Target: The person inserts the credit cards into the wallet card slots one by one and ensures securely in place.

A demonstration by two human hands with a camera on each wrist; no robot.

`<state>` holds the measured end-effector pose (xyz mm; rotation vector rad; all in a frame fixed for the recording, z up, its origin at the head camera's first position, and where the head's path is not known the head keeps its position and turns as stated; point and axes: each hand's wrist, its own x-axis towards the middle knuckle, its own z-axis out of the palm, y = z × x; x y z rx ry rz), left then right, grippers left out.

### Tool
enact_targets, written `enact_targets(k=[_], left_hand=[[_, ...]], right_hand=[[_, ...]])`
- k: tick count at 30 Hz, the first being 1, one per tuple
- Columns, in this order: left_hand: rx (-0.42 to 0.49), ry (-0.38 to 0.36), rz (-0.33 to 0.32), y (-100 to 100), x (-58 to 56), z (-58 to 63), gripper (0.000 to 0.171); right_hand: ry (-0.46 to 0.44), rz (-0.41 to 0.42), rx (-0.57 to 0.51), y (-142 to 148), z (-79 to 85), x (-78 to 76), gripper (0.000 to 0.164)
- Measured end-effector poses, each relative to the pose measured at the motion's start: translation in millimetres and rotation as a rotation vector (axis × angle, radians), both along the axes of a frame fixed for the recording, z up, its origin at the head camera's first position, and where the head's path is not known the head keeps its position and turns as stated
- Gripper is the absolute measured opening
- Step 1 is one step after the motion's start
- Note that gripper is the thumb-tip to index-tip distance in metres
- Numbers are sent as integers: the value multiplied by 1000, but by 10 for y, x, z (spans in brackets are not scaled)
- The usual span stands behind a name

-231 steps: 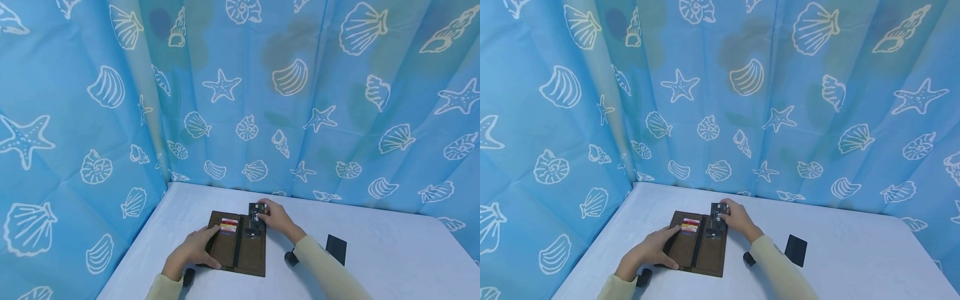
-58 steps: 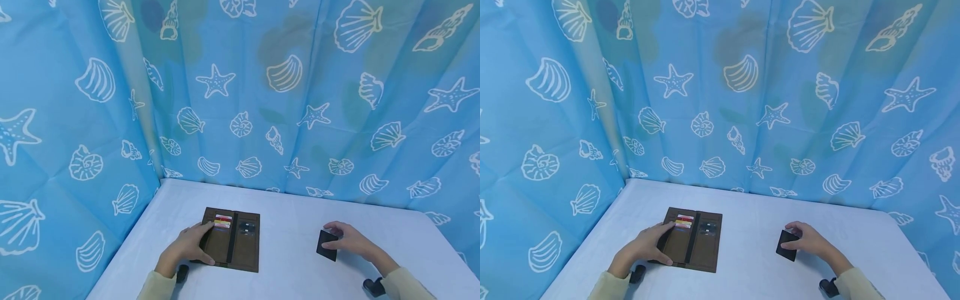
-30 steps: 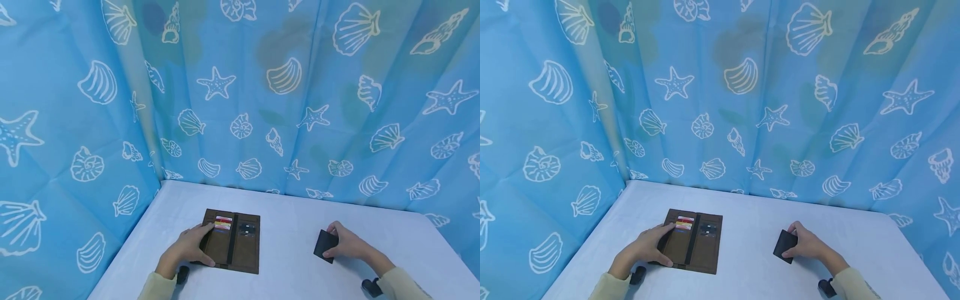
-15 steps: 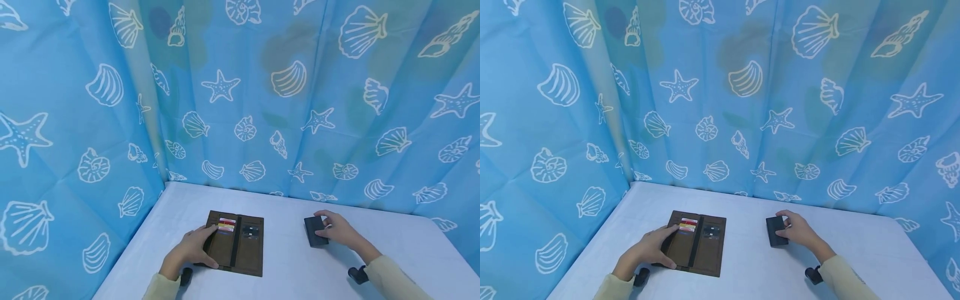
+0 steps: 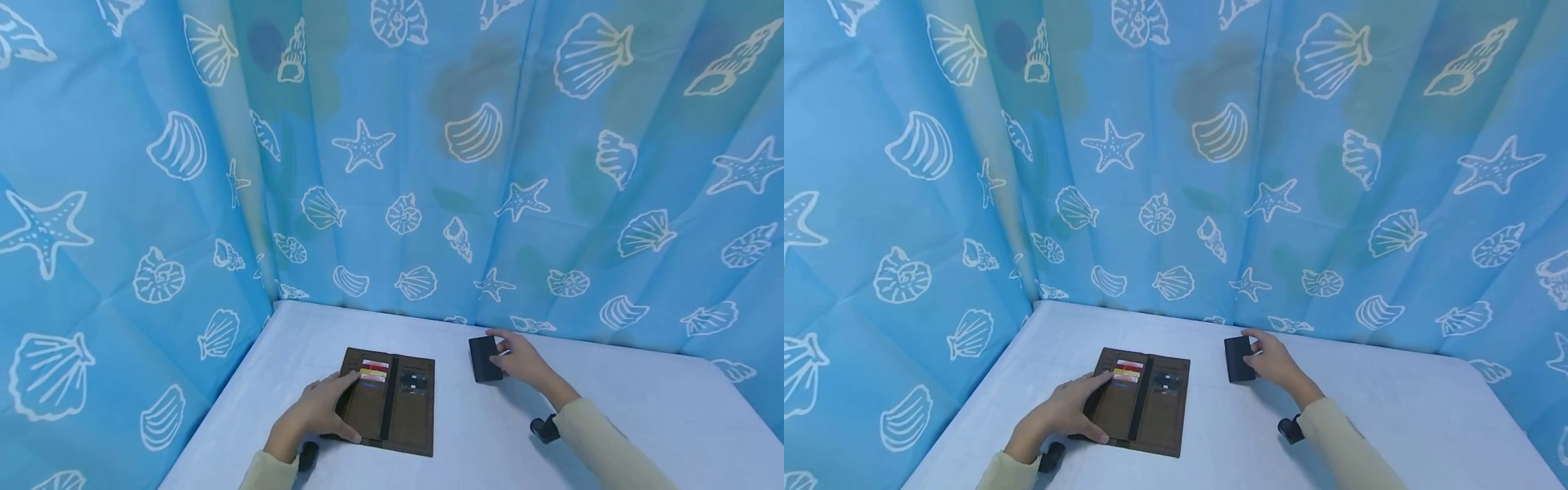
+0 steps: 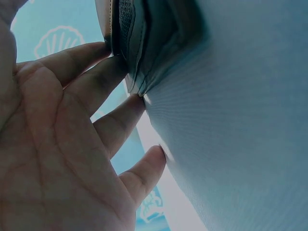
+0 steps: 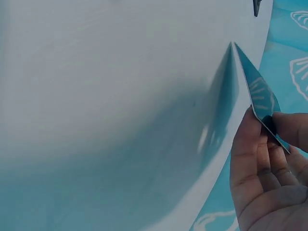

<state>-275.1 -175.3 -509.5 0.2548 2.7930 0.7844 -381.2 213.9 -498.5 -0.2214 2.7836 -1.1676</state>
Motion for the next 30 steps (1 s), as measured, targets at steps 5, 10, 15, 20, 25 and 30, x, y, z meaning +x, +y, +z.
enact_targets(k=[5, 10, 15, 20, 25, 30], left_hand=[[2, 24, 1, -11, -12, 30, 110], [3, 9, 13, -6, 20, 45, 110], [5, -19, 27, 1, 41, 25, 109], [10, -2, 21, 7, 23, 14, 108], [13, -6, 15, 3, 25, -2, 109], [10, -9, 12, 7, 21, -7, 109]], right_hand=[[14, -17, -75, -191, 58, -66, 57], [2, -32, -135, -409, 21, -75, 56], [7, -30, -159, -587, -42, -108, 54], [28, -28, -199, -706, -74, -164, 53], [15, -9, -201, -844, -93, -162, 53], [21, 12, -223, -973, -99, -124, 52]])
